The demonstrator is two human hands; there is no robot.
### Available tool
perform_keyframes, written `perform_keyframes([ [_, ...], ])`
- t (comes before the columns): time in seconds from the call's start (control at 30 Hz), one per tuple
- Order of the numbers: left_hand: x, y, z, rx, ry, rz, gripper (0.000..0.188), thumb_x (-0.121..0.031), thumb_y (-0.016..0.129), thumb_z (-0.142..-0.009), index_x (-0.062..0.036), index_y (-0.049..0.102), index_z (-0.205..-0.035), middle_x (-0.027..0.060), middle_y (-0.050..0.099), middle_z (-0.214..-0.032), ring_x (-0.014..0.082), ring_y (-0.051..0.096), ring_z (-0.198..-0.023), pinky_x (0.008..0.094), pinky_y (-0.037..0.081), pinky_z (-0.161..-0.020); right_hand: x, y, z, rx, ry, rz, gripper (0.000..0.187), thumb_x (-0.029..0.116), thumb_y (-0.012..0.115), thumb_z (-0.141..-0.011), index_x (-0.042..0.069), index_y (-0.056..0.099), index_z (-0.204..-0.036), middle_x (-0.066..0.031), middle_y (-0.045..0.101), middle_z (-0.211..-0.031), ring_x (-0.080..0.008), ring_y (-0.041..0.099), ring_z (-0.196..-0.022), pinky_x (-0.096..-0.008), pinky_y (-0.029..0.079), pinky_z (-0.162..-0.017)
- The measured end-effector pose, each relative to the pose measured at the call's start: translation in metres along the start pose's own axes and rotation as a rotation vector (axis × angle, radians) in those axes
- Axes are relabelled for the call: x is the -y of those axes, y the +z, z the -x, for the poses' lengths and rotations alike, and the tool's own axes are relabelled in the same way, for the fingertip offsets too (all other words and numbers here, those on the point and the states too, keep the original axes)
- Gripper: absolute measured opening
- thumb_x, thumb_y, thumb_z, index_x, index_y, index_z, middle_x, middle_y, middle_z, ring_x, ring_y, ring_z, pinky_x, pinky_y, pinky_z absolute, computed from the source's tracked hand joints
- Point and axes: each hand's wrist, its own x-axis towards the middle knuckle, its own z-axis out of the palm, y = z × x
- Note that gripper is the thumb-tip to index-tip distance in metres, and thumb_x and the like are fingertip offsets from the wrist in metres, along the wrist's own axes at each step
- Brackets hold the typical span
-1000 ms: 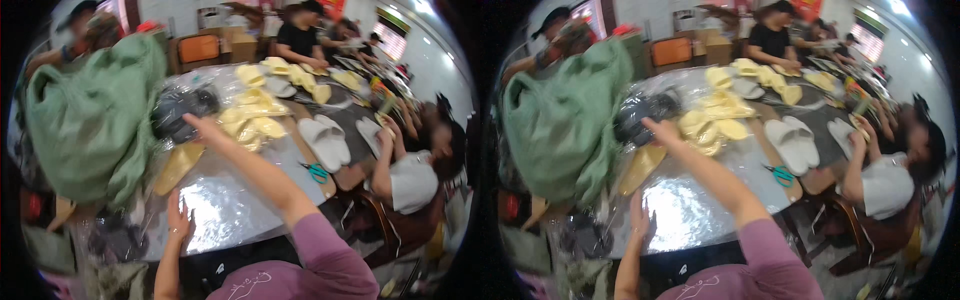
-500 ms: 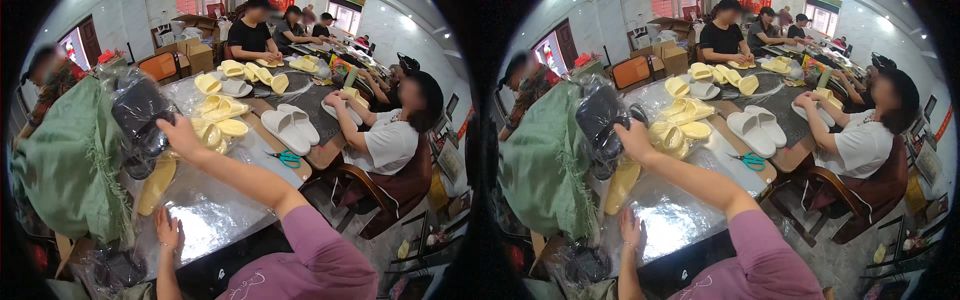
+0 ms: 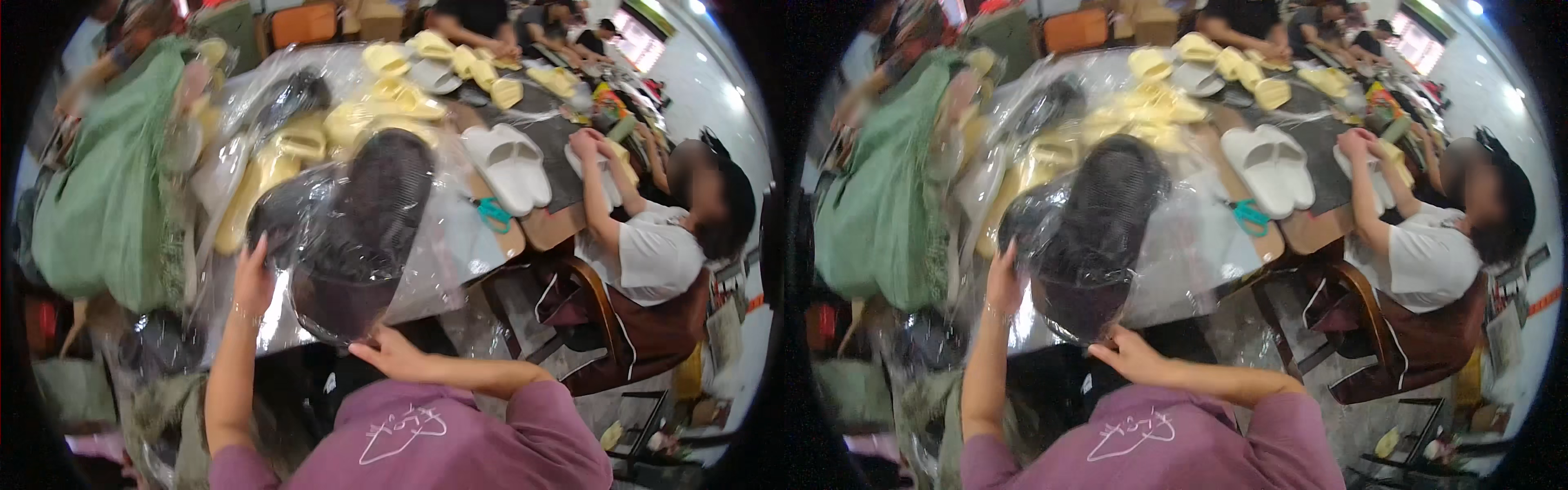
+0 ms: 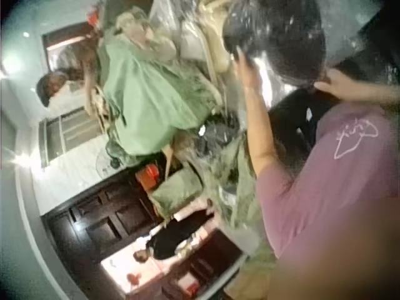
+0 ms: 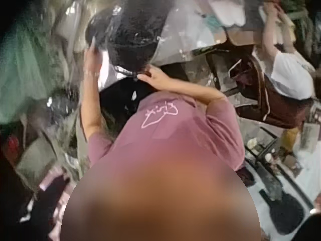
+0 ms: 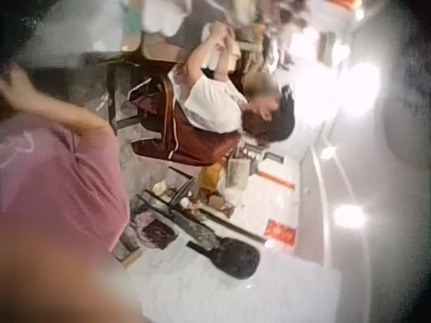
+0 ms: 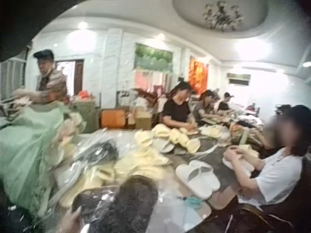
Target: Inspecting and sorting pairs of slippers for quality control in a manufacturing setting.
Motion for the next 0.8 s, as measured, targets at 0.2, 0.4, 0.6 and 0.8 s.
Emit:
perform_keyframes([
  [0.2, -0.005, -0.008, -0.025, -0.026, -0.256, 0.084, 0.028, -0.024, 0.056, -0.092, -0.0093, 0.053, -0.116, 0.0040, 0.063, -0.104, 0.0138, 0.062, -0.089, 0.0286, 0.052, -0.071, 0.027, -0.084, -0.008, -0.273, -0.159, 0.351, 0.016, 0.014, 0.062, -0.085, 0.002, 0.065, -0.095, -0.0104, 0.067, -0.083, -0.0169, 0.063, -0.068, -0.0303, 0.050, -0.061],
  [0.4, 0.007, -0.008, -0.030, 0.012, -0.299, 0.156, 0.038, -0.037, 0.052, -0.093, -0.0103, 0.052, -0.119, 0.0042, 0.063, -0.107, 0.0164, 0.062, -0.094, 0.0377, 0.053, -0.076, 0.009, -0.128, -0.061, -0.442, -0.465, 1.046, 0.041, 0.013, 0.067, -0.077, 0.002, 0.054, -0.114, -0.0122, 0.055, -0.112, -0.0305, 0.047, -0.109, -0.0380, 0.038, -0.091],
  [0.6, 0.013, -0.013, -0.035, -0.121, -0.295, 0.185, 0.036, -0.034, 0.056, -0.092, -0.0081, 0.053, -0.117, 0.0037, 0.062, -0.106, 0.0168, 0.061, -0.090, 0.0357, 0.053, -0.070, -0.038, -0.158, -0.073, -0.320, 0.264, -0.096, 0.024, 0.019, 0.059, -0.089, 0.000, 0.061, -0.104, -0.0041, 0.062, -0.068, -0.0077, 0.055, -0.055, -0.0221, 0.045, -0.052],
  [0.8, 0.013, -0.025, -0.043, -0.253, -0.257, -0.161, 0.038, -0.037, 0.053, -0.092, -0.0077, 0.054, -0.116, 0.0005, 0.061, -0.099, 0.0152, 0.060, -0.082, 0.0330, 0.051, -0.062, -0.028, -0.190, -0.110, 0.005, 0.347, 0.447, 0.037, 0.023, 0.067, -0.083, 0.002, 0.059, -0.111, -0.0085, 0.064, -0.078, -0.0122, 0.059, -0.064, -0.0268, 0.051, -0.063],
])
